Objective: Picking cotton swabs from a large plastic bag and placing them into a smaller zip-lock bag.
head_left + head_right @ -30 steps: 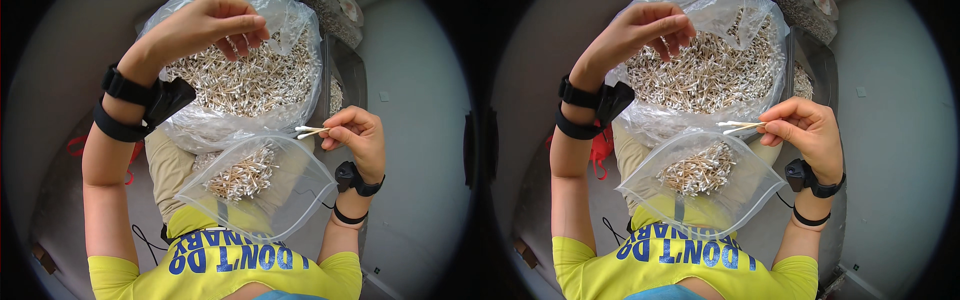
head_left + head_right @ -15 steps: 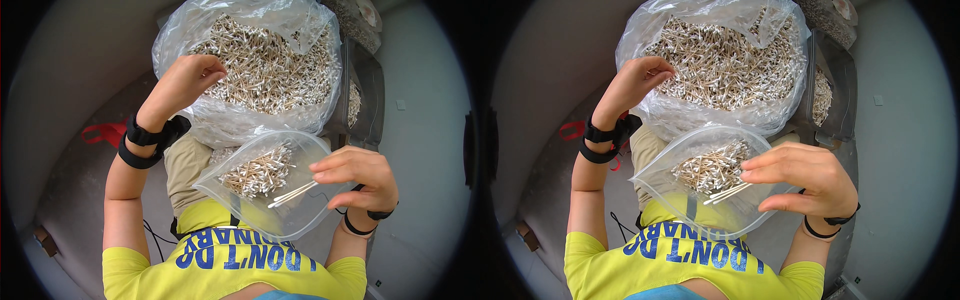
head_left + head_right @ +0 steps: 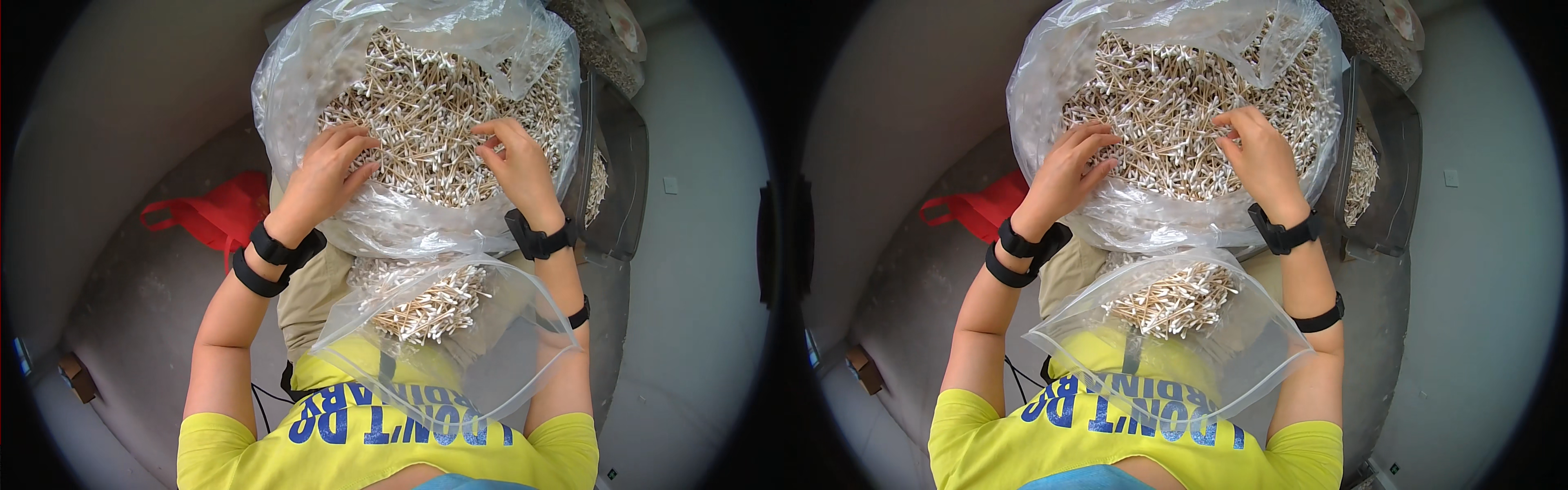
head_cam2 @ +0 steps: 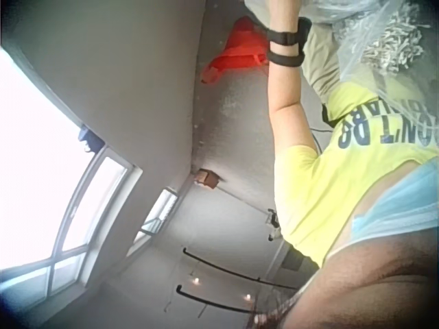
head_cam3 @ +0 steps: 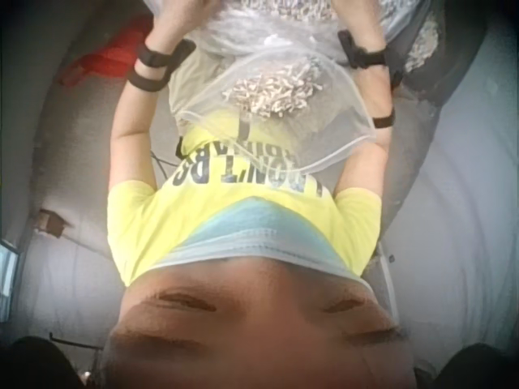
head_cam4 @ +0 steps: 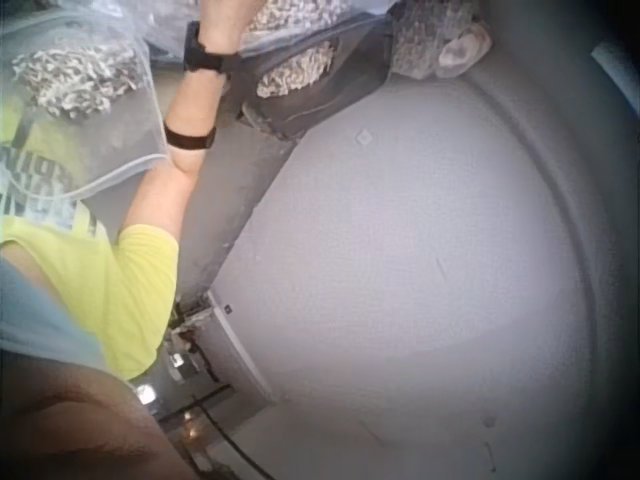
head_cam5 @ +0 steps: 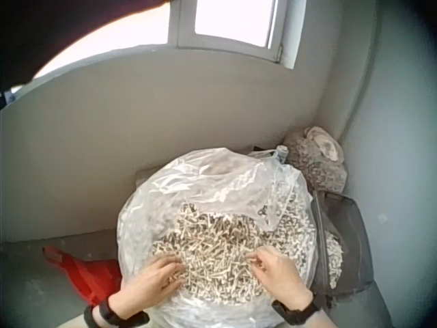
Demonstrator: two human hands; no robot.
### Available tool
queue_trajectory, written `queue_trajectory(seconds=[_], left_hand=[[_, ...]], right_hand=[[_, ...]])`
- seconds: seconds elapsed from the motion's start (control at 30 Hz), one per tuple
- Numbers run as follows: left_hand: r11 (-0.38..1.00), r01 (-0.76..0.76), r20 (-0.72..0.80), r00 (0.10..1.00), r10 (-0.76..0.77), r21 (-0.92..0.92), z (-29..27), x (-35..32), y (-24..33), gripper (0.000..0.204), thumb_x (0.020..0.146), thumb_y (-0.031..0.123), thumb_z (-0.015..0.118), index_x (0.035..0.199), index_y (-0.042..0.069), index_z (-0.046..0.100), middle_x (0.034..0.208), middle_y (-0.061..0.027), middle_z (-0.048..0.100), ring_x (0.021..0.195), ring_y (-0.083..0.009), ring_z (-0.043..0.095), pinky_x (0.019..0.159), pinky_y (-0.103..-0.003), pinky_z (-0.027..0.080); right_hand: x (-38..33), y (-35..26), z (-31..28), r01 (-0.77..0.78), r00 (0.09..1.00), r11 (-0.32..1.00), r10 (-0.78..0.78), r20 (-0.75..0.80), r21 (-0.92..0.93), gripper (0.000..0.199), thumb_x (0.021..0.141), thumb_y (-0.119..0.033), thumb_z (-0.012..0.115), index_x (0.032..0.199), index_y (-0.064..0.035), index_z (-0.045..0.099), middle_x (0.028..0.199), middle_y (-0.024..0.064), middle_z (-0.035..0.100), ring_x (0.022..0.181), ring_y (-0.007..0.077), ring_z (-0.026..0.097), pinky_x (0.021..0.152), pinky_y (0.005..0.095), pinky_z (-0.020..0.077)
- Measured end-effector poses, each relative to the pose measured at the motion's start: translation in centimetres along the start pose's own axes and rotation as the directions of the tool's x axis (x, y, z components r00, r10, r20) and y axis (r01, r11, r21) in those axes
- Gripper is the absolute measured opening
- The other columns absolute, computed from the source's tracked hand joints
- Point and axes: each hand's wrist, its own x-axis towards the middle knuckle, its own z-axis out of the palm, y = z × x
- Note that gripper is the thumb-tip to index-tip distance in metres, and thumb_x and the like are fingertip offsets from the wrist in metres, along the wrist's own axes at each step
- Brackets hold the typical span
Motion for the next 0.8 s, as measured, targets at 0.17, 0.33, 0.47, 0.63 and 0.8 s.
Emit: queue_trajectory(seconds=[0.17, 0.33, 0.47, 0.63, 0.8], left_hand=[[0.998, 0.022, -0.035, 0.999, -0.020, 0.057, 1.2, 0.7, 0.2, 0.036, 0.087, 0.020, 0.069, 0.122, 0.011, 0.062, 0.133, -0.0128, 0.055, 0.125, -0.0359, 0.049, 0.104, -0.046, 0.041], [0.987, 0.060, -0.060, 0.997, -0.051, 0.152, 2.4, 1.0, -0.3, 0.033, 0.089, 0.022, 0.065, 0.121, 0.013, 0.062, 0.133, -0.0121, 0.055, 0.129, -0.0361, 0.045, 0.108, -0.047, 0.036], [0.989, 0.057, -0.071, 0.996, -0.047, 0.133, 2.7, 1.2, -0.4, 0.031, 0.090, 0.020, 0.064, 0.120, 0.013, 0.062, 0.132, -0.0115, 0.056, 0.128, -0.0357, 0.045, 0.108, -0.047, 0.037], [0.989, 0.082, -0.089, 0.993, -0.072, 0.121, 2.7, 1.1, -0.4, 0.030, 0.088, 0.015, 0.063, 0.118, 0.013, 0.063, 0.130, -0.0104, 0.057, 0.126, -0.0350, 0.047, 0.107, -0.046, 0.038], [0.991, 0.068, -0.111, 0.992, -0.056, 0.113, 2.8, 1.1, -0.5, 0.029, 0.087, 0.013, 0.063, 0.117, 0.013, 0.064, 0.129, -0.0105, 0.058, 0.123, -0.0347, 0.049, 0.106, -0.046, 0.039]], right_hand=[[2.0, 0.0, 1.7, 0.032, 0.999, 0.972, -0.039, -0.025, -0.233, 0.040, 0.078, 0.000, 0.073, 0.115, -0.0123, 0.064, 0.122, 0.0109, 0.057, 0.089, 0.0311, 0.068, 0.075, 0.0420, 0.0559], [3.7, 1.3, 2.3, 0.147, 0.988, 0.952, -0.131, 0.077, -0.267, 0.037, 0.079, 0.001, 0.070, 0.113, -0.0148, 0.065, 0.123, 0.0104, 0.057, 0.091, 0.0326, 0.068, 0.075, 0.0425, 0.0559], [4.6, 4.0, 1.5, 0.209, 0.978, 0.959, -0.205, 0.045, -0.192, 0.024, 0.084, 0.002, 0.064, 0.102, -0.0125, 0.070, 0.101, 0.0092, 0.066, 0.091, 0.0300, 0.068, 0.074, 0.0390, 0.0543], [4.0, 4.0, -1.5, -0.141, 0.979, 0.746, 0.203, -0.020, 0.651, 0.012, 0.091, -0.001, 0.065, 0.102, 0.0003, 0.069, 0.099, 0.0129, 0.073, 0.089, 0.0217, 0.072, 0.074, 0.0265, 0.0578], [2.7, 5.7, -4.3, -0.279, 0.949, 0.353, 0.243, 0.201, 0.893, 0.023, 0.092, -0.004, 0.067, 0.114, 0.0027, 0.063, 0.102, 0.0154, 0.071, 0.090, 0.0204, 0.072, 0.075, 0.0254, 0.0617]])
